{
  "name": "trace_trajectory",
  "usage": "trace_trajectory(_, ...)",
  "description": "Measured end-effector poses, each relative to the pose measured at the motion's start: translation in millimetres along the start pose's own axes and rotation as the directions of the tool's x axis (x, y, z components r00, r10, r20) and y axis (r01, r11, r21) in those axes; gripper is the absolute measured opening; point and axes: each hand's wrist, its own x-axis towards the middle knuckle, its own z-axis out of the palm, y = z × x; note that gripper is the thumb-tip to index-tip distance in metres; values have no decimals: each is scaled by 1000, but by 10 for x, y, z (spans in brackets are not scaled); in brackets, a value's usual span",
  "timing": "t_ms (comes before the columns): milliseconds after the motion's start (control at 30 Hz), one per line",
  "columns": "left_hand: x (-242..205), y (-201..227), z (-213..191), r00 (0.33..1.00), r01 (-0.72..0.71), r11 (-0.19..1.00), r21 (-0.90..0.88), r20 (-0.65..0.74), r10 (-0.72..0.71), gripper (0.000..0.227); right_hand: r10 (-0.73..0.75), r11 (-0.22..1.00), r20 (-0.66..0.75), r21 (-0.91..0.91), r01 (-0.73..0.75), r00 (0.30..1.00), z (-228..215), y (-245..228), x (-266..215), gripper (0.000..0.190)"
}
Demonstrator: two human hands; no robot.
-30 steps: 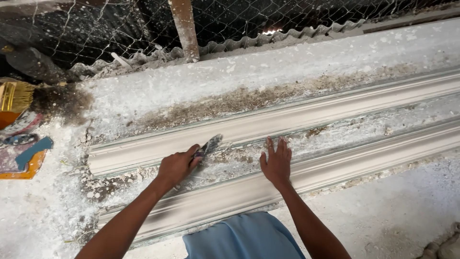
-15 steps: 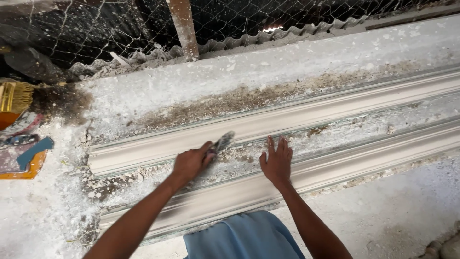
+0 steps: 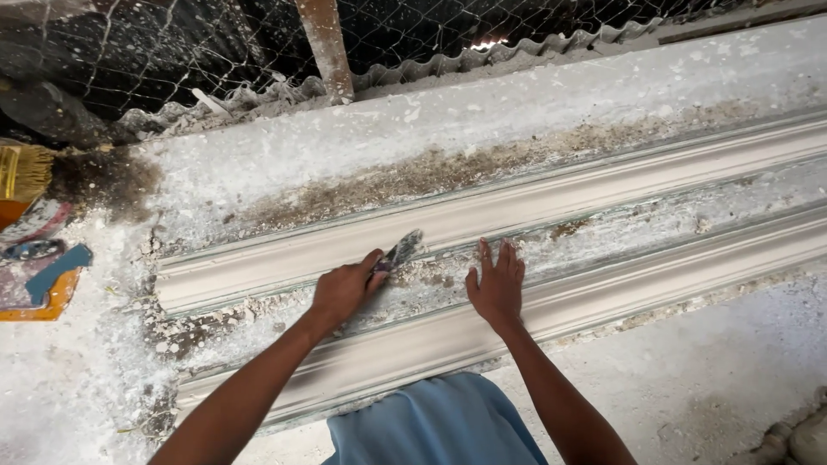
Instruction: Finishing and smoothing decorative gypsum cornices using a putty knife.
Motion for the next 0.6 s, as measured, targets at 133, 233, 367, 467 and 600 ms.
trace_trajectory(133,-71,-25,-105,1000,20,999,51,6,-20,49,-10,999,-2,39,10,1000,-51,-11,-14,66)
trace_trajectory(233,75,169,-25,1000,-16,1000,5,4,15,49,-6,1000,-21,13,6,1000,-16,-11,0,68)
trace_trajectory(367,46,136,-22,1000,-17,1000,2,10,17,50,-13,1000,-19,4,13,1000,19,37,-11,68)
trace_trajectory(467,14,129,-86,1000,20,998,55,12,-21,49,-8,999,-3,34,8,1000,-19,27,0,68)
trace_trajectory(600,136,189,36,1000,-4,1000,24,-8,4,50,-10,1000,-11,12,10,1000,-16,-1,8,68)
